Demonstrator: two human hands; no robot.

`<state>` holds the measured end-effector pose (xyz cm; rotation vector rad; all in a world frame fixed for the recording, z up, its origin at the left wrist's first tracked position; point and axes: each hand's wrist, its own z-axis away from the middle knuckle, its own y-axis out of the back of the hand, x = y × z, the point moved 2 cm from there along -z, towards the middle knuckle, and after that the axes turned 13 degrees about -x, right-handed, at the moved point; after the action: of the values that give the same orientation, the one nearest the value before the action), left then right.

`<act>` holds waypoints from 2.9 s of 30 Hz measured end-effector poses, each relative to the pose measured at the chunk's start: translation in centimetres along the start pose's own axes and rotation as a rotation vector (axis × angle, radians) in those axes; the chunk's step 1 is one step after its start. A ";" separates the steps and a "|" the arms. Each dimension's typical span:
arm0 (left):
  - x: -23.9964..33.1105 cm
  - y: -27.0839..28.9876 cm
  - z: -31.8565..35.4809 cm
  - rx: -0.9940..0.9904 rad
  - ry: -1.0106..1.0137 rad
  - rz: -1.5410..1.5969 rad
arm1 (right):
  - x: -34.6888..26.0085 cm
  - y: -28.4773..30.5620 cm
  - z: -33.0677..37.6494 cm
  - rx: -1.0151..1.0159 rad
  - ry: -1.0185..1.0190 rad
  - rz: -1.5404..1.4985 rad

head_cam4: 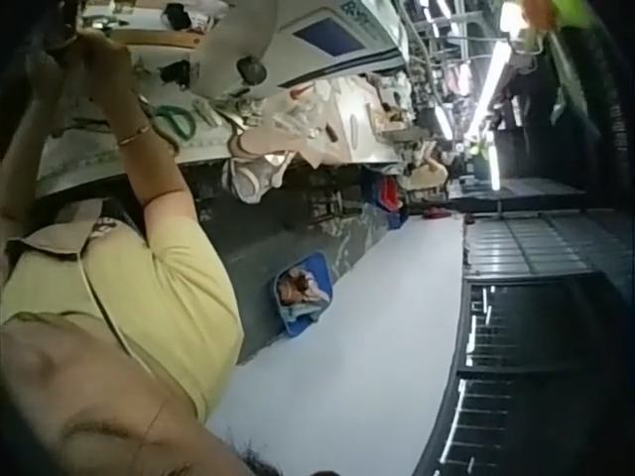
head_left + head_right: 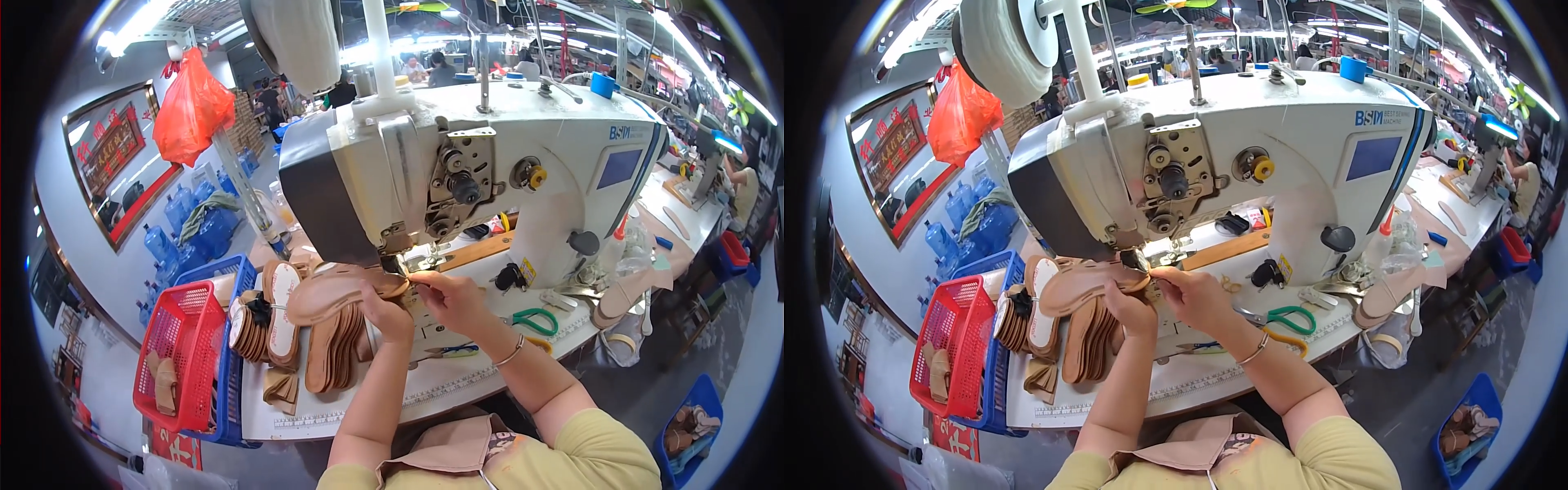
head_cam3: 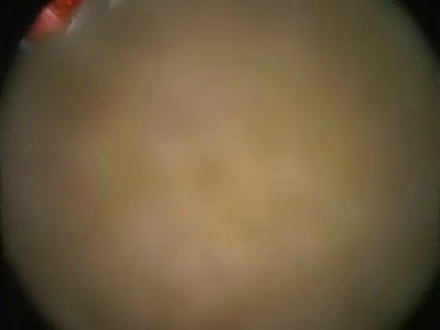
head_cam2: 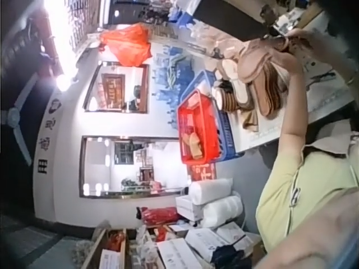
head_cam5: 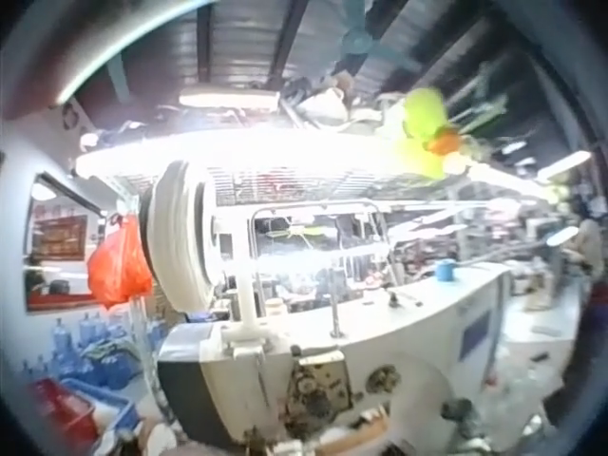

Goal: Stitching leather or synthetic shoe components together using an industrial sewing machine.

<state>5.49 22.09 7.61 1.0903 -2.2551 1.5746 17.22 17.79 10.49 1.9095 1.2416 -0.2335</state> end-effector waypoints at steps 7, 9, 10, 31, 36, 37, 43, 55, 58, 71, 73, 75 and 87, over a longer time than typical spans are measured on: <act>-0.4 1.6 1.5 -0.070 -0.301 -0.227 | -0.2 0.1 0.1 -0.020 -0.034 0.001; 0.6 1.9 2.4 -0.174 -0.526 -0.737 | -0.2 0.2 0.1 -0.026 -0.035 -0.016; 1.2 2.5 2.8 -0.161 -0.551 -0.708 | -0.2 0.3 0.0 -0.023 -0.034 -0.015; 4.2 3.1 3.1 -0.655 -0.271 -0.729 | 1.0 0.3 0.0 -0.031 0.067 -0.220; 5.6 1.6 4.7 -0.301 0.358 -0.151 | 1.0 0.5 -0.1 -0.067 0.037 -0.131; 5.7 1.2 5.2 -0.272 0.517 -0.083 | 1.0 0.5 -0.2 -0.073 0.023 -0.128; 5.7 0.2 4.9 -0.319 0.467 -0.091 | 1.3 1.1 1.1 -0.066 0.009 -0.064; 5.7 1.0 3.2 -0.327 0.525 -0.075 | 2.7 -1.2 11.3 -0.439 0.013 0.292; 5.7 1.4 2.7 -0.331 0.515 -0.071 | 3.3 -1.5 12.0 -0.439 -0.009 0.275; 6.3 1.8 -0.3 -0.414 0.668 0.025 | 3.0 -0.9 12.1 -0.428 -0.178 0.327; 6.2 1.8 -1.4 -0.384 0.746 0.076 | 2.9 -0.7 12.2 -0.415 -0.247 0.304; 6.1 1.7 -2.4 -0.414 0.739 0.022 | 2.9 -0.6 12.2 -0.359 -0.366 0.268; 5.8 5.2 -2.6 -0.466 0.743 0.125 | 0.5 0.8 9.8 -0.274 -0.411 0.134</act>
<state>-2.68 22.56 7.95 0.1881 -2.0049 1.1234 20.74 10.92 4.32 1.5995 0.8227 -0.3459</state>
